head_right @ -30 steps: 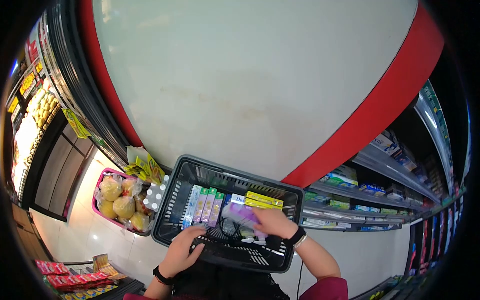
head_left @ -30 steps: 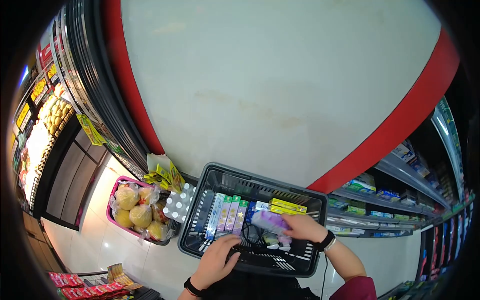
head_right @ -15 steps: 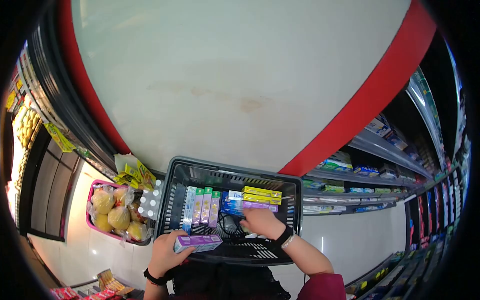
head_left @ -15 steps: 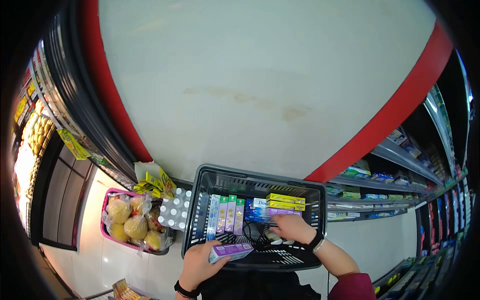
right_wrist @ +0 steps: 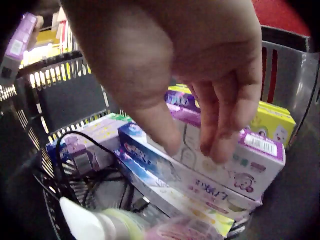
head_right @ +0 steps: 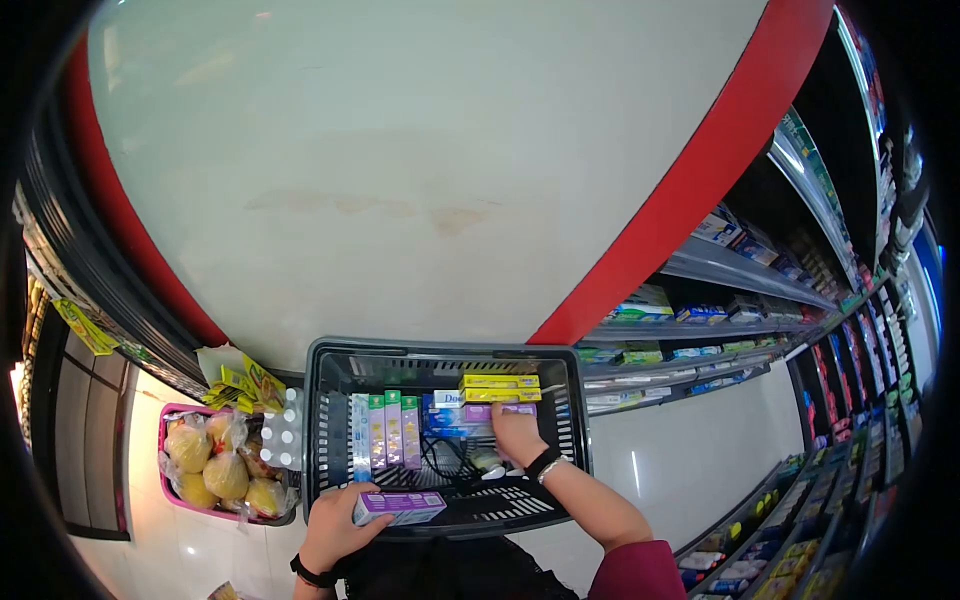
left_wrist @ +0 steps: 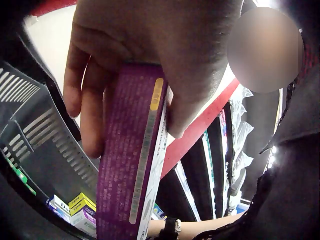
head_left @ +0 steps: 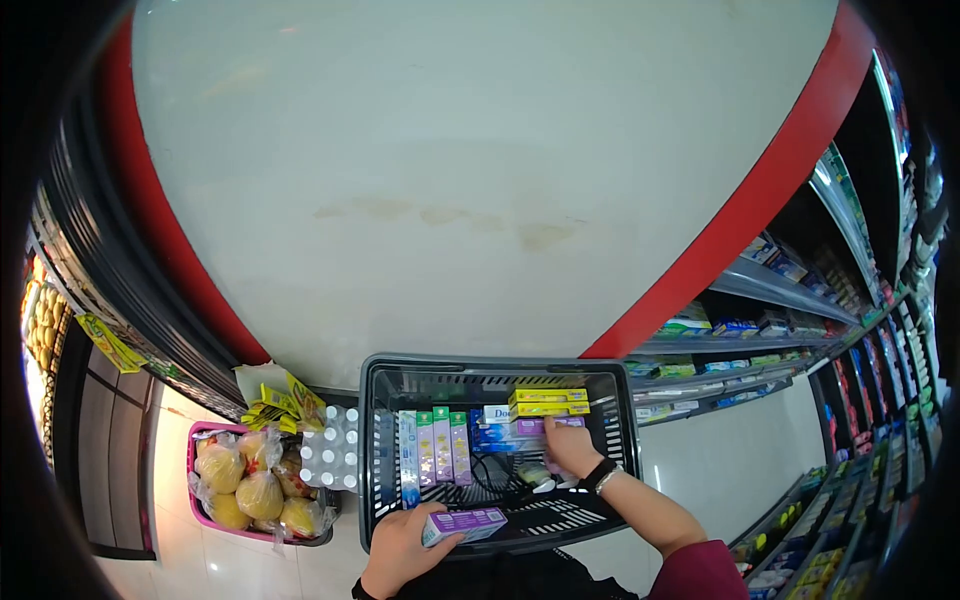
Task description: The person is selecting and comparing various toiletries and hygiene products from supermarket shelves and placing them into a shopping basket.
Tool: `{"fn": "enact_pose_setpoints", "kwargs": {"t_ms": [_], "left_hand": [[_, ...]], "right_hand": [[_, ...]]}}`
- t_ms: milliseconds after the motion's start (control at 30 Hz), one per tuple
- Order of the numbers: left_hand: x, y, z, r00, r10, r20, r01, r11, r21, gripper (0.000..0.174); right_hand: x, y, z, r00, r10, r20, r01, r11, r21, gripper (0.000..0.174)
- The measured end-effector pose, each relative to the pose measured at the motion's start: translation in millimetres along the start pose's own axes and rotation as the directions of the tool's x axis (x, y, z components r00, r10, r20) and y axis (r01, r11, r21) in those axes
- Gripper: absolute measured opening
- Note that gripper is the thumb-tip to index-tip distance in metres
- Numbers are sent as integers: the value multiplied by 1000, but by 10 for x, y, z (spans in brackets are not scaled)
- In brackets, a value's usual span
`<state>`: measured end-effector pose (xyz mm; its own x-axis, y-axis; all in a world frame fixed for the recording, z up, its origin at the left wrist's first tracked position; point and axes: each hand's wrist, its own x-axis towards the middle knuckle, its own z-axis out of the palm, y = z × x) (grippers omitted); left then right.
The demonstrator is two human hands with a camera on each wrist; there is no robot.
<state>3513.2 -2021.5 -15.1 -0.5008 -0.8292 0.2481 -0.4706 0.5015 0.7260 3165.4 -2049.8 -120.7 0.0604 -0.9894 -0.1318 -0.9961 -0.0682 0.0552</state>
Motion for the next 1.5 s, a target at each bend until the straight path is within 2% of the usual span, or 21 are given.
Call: {"fn": "enact_pose_setpoints", "kwargs": {"t_ms": [200,333,400,433,467,533,567,600,633,700,733,800,867,933,1000,1267,1333,1367,1400,1467,1500], "left_hand": [[175,60,18,998,13,58,-12,1000,-12,40],[281,99,31,980,-68,189,85,993,-82,42],[449,157,77,977,-65,203,97,984,-149,42],[518,165,104,968,-58,243,95,985,-144,42],[575,167,141,963,-20,267,63,986,-151,46],[696,227,235,949,23,314,31,986,-163,50],[769,287,267,939,-14,342,85,978,-192,56],[829,355,308,931,-53,362,139,966,-216,63],[858,435,339,878,-174,447,289,936,-202,74],[884,548,480,861,-176,476,324,913,-249,74],[902,616,562,854,-182,488,361,883,-302,75],[924,754,778,864,-138,485,306,908,-287,74],[952,990,985,874,-85,478,242,930,-276,73],[991,1312,1219,863,-122,491,304,901,-310,68],[1032,1679,1469,877,-56,477,196,948,-251,64],[916,2816,2644,770,38,637,190,939,-286,61],[812,2882,3086,787,175,591,45,941,-337,59],[777,3059,3198,725,57,687,206,933,-296,56],[706,2994,3504,758,147,636,135,918,-373,55],[699,3268,3839,667,136,732,128,948,-293,59],[690,3468,3993,649,148,746,136,942,-305,47]], "right_hand": [[78,84,44,989,9,-147,-6,1000,22,26],[-10,119,-149,997,36,-72,-32,998,62,30],[-50,194,-488,979,-76,-187,130,946,296,39],[-115,172,-745,996,-69,-61,87,917,389,37],[-176,164,-881,998,-37,-50,54,910,412,37],[-295,198,-1085,993,-94,64,12,649,760,34],[-389,182,-1242,984,-100,150,-64,586,808,35],[-467,187,-1353,984,-86,154,-78,573,816,35],[-556,201,-1447,988,-105,116,-39,550,835,36],[-775,287,-1500,995,-102,-18,69,529,846,39],[-890,372,-1520,996,-86,-25,67,520,852,39],[-1164,585,-1585,990,64,-122,78,466,881,37],[-1509,842,-1665,988,93,-125,78,399,914,38],[-1898,1086,-1663,994,87,60,-69,97,993,38],[-2266,1324,-1562,995,99,18,-29,110,993,38],[-3531,2189,-1121,978,193,-81,63,98,993,37],[-3839,2406,-1045,971,216,-100,49,231,972,37],[-4018,2499,-1089,970,232,-66,18,204,979,38],[-4184,2615,-1053,961,262,-86,23,235,972,38],[-4530,2759,-957,932,345,-110,33,223,974,38],[-4716,2837,-946,918,376,-129,30,256,966,38]]}}
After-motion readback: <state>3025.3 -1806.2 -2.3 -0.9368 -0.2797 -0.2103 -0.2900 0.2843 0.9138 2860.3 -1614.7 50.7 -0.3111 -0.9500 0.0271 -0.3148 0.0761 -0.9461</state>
